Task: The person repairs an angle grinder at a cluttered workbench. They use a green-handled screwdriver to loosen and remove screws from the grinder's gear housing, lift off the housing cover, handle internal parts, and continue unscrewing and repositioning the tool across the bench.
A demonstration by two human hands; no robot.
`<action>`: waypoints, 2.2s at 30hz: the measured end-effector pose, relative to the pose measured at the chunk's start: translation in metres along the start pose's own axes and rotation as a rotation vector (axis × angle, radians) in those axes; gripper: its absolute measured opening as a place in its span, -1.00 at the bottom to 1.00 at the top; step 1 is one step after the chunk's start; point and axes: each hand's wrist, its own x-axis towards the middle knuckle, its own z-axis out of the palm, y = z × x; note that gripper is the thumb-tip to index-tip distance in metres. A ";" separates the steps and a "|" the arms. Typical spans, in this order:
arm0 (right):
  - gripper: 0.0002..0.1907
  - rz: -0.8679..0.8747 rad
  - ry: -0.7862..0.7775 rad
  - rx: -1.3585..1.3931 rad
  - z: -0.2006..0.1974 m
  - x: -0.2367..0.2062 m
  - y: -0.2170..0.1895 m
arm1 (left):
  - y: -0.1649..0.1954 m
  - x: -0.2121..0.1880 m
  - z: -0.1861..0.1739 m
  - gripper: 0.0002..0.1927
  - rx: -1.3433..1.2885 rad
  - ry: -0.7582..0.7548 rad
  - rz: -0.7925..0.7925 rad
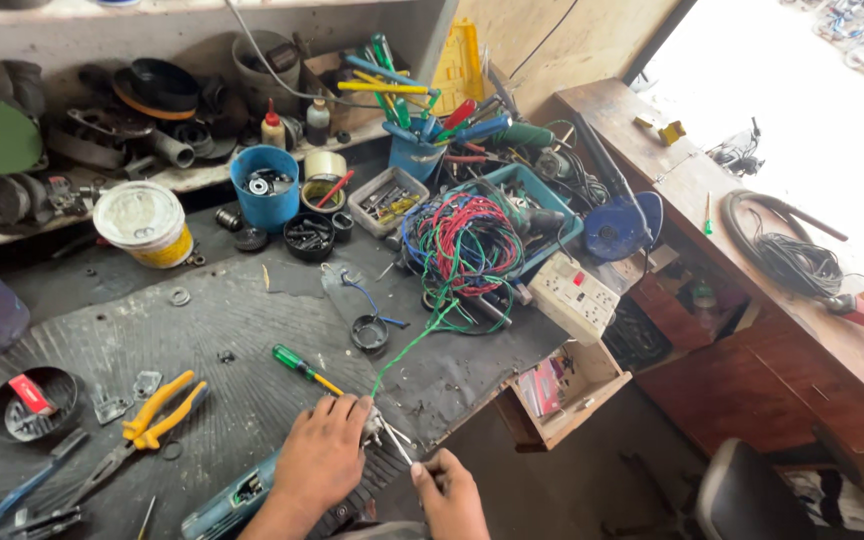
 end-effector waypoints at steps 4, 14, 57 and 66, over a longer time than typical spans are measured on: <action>-0.68 0.606 -0.359 0.737 -0.015 0.015 0.013 | -0.002 0.002 -0.001 -0.31 0.009 -0.002 -0.001; -0.78 0.611 -0.410 0.555 -0.051 0.025 -0.008 | -0.001 0.007 -0.013 -0.21 -0.097 -0.027 -0.047; -0.75 -1.031 -0.485 -0.725 -0.010 0.153 -0.084 | -0.055 -0.171 0.018 -0.20 -0.557 0.176 -0.982; -0.69 -0.574 -0.596 -1.111 -0.019 0.153 -0.056 | -0.042 -0.152 0.014 -0.09 -0.122 0.088 -0.975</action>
